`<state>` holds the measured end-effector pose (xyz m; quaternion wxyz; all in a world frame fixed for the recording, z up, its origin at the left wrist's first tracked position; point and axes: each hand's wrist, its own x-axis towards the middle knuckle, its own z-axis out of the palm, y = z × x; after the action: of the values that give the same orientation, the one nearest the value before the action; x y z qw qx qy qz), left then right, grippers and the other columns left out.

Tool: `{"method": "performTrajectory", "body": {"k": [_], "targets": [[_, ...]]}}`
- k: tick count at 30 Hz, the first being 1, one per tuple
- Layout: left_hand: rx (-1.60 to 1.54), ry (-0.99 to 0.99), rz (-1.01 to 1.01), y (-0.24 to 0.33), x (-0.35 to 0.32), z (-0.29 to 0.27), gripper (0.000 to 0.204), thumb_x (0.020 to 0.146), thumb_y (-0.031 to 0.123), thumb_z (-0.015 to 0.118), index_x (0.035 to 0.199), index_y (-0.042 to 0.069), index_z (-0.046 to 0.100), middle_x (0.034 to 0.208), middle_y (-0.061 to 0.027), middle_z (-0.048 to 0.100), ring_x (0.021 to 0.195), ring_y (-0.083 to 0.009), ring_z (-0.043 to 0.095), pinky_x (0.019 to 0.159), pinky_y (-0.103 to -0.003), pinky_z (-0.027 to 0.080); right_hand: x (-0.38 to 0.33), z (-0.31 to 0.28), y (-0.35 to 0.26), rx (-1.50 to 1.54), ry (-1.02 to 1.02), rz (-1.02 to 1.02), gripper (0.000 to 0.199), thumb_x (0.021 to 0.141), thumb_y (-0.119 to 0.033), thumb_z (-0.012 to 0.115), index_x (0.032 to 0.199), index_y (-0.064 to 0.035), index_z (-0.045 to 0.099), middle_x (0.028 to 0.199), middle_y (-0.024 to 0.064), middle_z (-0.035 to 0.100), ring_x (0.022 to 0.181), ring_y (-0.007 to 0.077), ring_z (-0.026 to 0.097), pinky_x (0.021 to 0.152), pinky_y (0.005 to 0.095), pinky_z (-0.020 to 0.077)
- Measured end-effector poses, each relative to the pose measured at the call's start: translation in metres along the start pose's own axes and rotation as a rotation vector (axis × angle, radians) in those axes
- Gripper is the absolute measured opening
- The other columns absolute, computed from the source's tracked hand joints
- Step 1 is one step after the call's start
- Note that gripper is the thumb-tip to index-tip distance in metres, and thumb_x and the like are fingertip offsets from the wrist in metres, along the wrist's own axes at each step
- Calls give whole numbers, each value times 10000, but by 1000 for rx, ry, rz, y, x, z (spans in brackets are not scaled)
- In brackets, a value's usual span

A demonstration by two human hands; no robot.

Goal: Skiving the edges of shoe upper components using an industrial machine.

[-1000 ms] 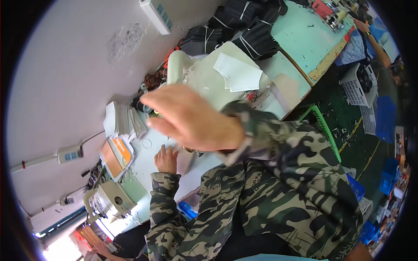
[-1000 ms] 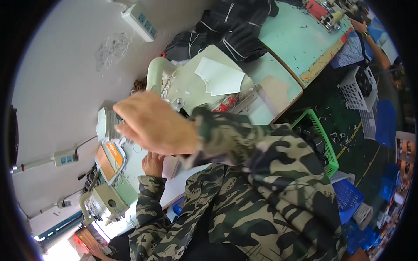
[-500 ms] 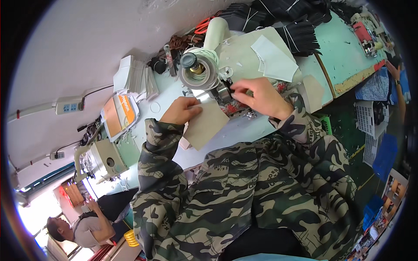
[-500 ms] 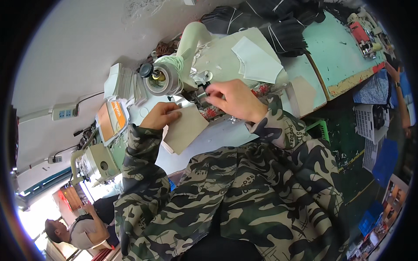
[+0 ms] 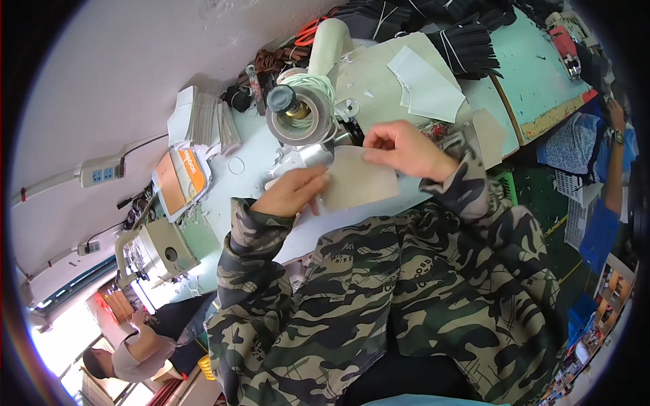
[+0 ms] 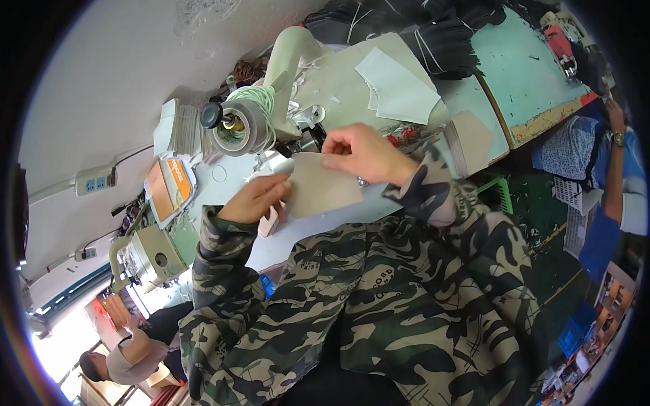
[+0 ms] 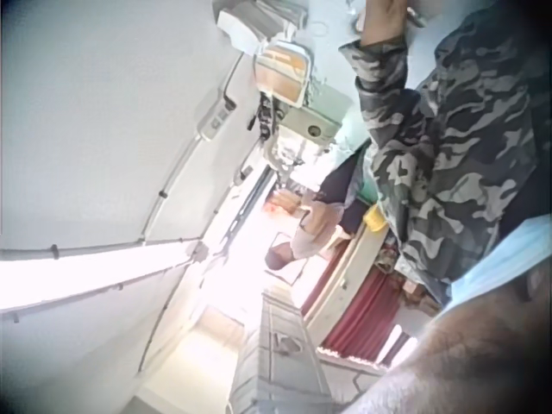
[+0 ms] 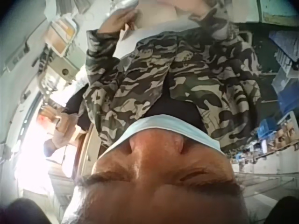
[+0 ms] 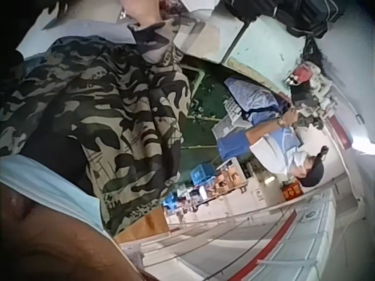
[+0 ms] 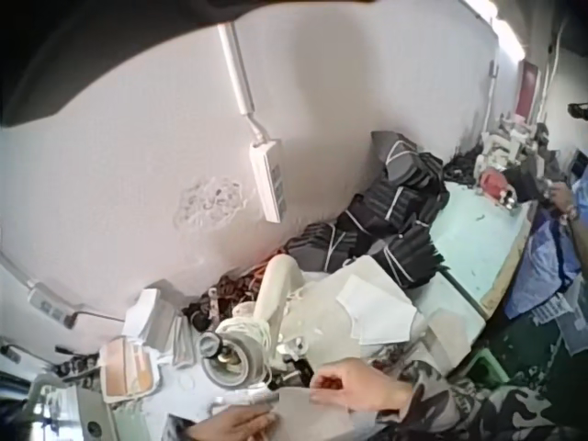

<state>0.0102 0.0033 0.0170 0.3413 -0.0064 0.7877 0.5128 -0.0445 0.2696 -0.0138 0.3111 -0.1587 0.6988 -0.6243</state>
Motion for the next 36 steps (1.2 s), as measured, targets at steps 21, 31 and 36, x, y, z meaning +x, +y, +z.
{"method": "performTrajectory", "body": {"k": [21,31,36], "targets": [[412,80,235,8,43,-12,366,856,161,633,1200,41,598,1143,-190,629,1052,-349,605,919,-412,477,48,-26,-24,-688,-248,-36,492,720,-191,712,1167,-11,618,989,125,703,893,324,665,749,397,511],[534,206,135,10,42,4,227,886,188,588,1047,44,656,842,-205,664,743,-399,638,648,-463,497,31,-36,-11,-780,-71,-167,447,705,-164,718,1125,-31,642,908,160,691,854,342,665,771,415,513],[712,587,76,-48,27,-23,246,916,296,603,970,66,670,686,-175,648,643,-338,656,565,-462,488,6,-66,-43,-719,583,-488,257,728,-185,684,960,-74,692,897,141,651,868,340,628,747,440,506]]}}
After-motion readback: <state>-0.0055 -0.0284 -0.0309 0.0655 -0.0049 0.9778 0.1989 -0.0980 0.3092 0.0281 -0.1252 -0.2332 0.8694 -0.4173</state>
